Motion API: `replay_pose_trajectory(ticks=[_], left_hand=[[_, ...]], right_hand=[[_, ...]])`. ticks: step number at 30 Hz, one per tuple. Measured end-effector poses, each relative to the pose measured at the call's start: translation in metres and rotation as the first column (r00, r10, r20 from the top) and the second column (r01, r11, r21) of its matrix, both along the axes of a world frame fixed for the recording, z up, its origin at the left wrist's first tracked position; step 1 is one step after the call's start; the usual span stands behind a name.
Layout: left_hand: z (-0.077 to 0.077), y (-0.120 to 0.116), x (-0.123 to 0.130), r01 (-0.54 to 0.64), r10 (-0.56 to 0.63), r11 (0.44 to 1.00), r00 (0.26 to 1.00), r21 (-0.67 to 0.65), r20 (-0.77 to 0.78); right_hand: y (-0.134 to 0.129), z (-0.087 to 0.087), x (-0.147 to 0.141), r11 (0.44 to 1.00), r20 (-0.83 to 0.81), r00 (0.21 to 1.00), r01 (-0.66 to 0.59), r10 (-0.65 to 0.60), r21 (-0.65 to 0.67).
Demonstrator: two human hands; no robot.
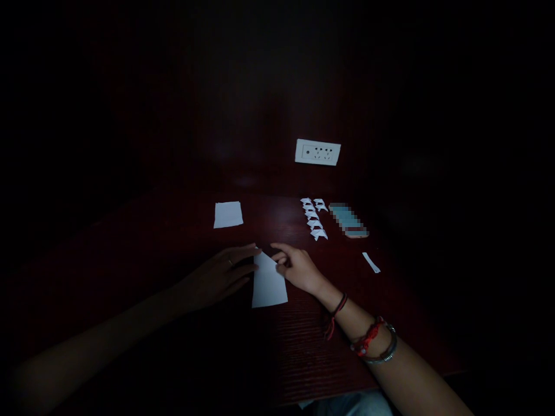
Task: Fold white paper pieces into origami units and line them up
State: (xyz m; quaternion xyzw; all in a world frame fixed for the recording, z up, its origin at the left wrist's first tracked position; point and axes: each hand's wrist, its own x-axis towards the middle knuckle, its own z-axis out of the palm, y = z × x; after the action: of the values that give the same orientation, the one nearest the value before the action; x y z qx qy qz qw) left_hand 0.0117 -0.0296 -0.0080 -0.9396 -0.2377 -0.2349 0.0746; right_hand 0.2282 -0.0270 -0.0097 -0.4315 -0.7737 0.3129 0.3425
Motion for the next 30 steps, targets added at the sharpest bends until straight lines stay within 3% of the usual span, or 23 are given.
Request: replay_pose_trajectory(ticks=[3, 7, 17, 23, 30], left_hand=[[-0.004, 0.002, -0.002, 0.008, -0.011, 0.999, 0.998, -0.04, -0.062], [-0.008, 0.001, -0.005, -0.058, 0.052, 0.995, 0.996, -0.078, -0.073], [0.008, -0.008, 0.002, -0.125, 0.114, 0.985, 0.989, -0.115, -0.097], [0.003, 0.002, -0.008, -0.137, 0.147, 0.978, 0.988, -0.16, 0.055], [-0.011, 0.007, -0.01, -0.064, 0.081, 0.971, 0.995, -0.231, 0.066]], right_hand=[[0.0, -0.001, 0.0, 1.0, -0.022, 1.0, -0.015, 0.015, 0.004], [0.002, 0.001, 0.003, 0.996, -0.025, 0.997, 0.079, -0.079, 0.035], [0.0, 0.006, 0.006, 0.959, 0.23, 0.94, 0.208, -0.251, 0.194], [0.001, 0.002, 0.007, 0.968, 0.311, 0.927, 0.154, -0.211, 0.199], [-0.001, 0.002, 0.005, 0.975, 0.298, 0.941, 0.103, -0.159, 0.196]])
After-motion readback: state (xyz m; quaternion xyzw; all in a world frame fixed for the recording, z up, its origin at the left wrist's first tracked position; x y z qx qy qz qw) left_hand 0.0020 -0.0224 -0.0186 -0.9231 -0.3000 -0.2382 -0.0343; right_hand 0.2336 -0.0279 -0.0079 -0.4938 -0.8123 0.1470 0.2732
